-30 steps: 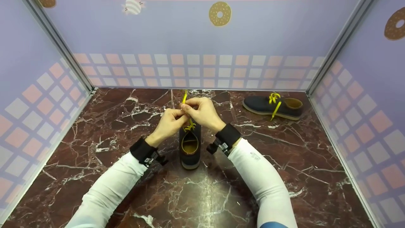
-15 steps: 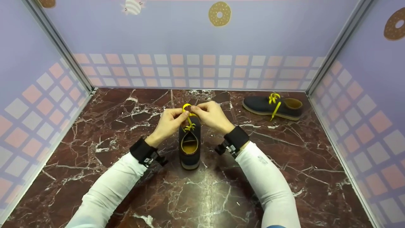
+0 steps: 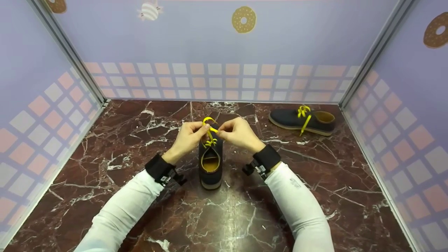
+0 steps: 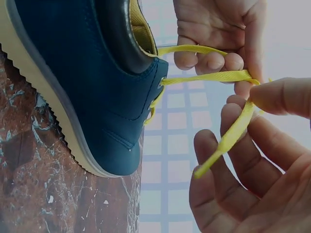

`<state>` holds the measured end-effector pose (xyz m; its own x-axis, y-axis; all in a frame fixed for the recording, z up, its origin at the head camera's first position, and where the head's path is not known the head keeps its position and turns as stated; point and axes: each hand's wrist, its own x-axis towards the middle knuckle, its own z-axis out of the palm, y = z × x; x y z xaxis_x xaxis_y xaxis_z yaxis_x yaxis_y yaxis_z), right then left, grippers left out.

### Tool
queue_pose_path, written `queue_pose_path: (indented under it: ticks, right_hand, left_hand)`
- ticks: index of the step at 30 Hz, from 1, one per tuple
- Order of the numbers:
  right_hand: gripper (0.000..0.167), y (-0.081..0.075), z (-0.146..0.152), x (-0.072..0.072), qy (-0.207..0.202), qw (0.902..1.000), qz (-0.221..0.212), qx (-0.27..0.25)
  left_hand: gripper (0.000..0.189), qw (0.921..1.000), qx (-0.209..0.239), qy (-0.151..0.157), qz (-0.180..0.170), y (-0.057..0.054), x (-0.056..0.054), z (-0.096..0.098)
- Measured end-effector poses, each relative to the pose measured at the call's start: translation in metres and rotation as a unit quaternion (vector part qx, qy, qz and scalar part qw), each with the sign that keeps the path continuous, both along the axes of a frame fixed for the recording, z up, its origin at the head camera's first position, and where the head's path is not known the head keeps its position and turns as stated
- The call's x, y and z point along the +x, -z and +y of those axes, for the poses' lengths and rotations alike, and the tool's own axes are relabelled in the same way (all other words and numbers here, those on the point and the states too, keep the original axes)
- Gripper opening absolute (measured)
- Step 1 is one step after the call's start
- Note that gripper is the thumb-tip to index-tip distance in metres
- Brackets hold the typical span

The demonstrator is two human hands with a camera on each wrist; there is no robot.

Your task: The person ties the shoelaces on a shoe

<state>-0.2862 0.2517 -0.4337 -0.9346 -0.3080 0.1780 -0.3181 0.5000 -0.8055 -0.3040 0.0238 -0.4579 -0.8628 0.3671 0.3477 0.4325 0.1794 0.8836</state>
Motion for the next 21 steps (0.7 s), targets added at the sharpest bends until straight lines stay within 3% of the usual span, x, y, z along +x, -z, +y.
queue_pose_path:
  ticks: [14,21]
  right_hand:
    - [0.018,-0.006,-0.004,0.010,-0.033,0.9979,-0.034,-0.043]
    - [0.013,-0.007,-0.008,0.012,-0.043,0.9982,-0.020,-0.036]
  left_hand:
    - [0.027,1.0000,-0.002,-0.003,0.001,-0.002,-0.001,-0.002]
    - [0.025,0.9999,-0.003,-0.010,0.000,-0.001,-0.002,-0.002]
